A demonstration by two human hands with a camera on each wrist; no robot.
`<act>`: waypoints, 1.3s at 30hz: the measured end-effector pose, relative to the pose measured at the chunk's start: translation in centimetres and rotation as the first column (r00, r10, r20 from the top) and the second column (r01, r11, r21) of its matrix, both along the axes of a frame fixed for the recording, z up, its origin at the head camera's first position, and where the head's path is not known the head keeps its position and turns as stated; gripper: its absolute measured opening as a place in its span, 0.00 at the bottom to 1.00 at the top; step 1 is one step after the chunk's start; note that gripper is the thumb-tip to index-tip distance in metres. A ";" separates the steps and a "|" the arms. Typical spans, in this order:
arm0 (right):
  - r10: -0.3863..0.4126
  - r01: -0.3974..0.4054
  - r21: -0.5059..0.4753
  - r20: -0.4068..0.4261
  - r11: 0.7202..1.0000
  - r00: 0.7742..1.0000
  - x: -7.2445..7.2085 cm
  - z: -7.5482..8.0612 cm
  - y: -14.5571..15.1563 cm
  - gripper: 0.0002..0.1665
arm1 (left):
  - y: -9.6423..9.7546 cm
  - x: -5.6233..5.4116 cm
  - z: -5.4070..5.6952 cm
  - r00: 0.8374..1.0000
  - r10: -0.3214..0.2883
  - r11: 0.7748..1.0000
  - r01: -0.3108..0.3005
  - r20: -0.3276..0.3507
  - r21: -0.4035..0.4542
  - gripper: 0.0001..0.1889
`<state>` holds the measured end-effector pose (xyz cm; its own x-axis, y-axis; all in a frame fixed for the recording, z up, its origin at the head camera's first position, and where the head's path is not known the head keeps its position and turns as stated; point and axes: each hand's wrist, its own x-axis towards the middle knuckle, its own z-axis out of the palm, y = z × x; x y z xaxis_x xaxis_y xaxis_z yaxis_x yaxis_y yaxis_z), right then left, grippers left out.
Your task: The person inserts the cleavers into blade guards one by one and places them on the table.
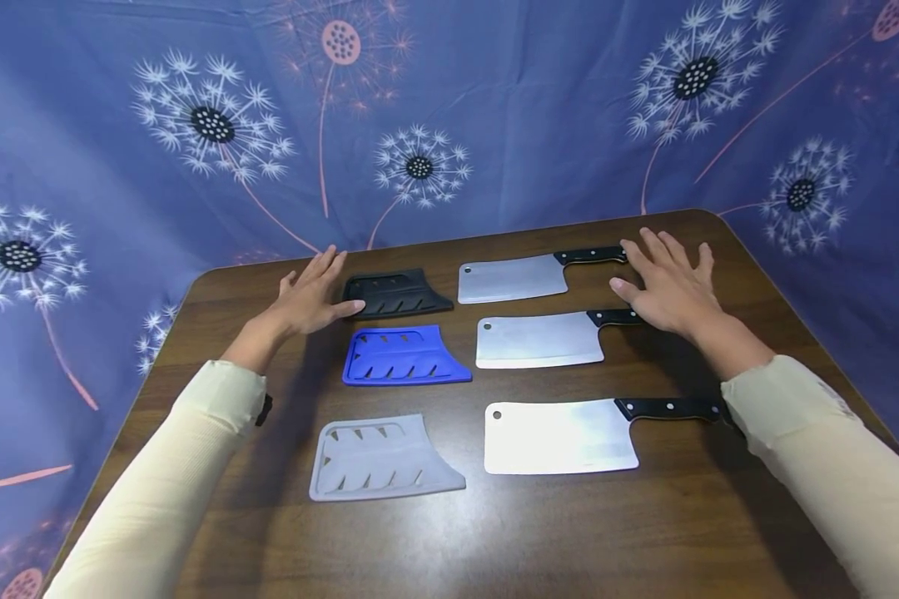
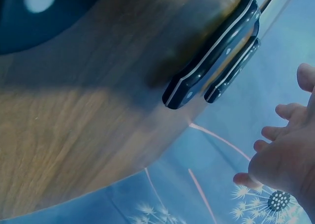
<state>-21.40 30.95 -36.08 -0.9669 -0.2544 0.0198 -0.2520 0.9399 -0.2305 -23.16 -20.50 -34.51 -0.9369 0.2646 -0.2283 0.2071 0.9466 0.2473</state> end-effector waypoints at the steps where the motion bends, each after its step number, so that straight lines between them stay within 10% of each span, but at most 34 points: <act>1: 0.001 -0.001 -0.005 0.002 1.000 1.000 -0.1 0.0 0.0 0.42 | 0.1 -0.1 -0.1 1.000 0.001 1.000 -0.001 0.000 -0.002 0.49; 39: 0.025 -0.022 -0.034 0.072 0.999 0.997 -4.5 -1.5 -1.9 0.41 | 1.9 -3.6 -1.8 0.999 0.045 0.992 -0.043 -0.014 0.120 0.50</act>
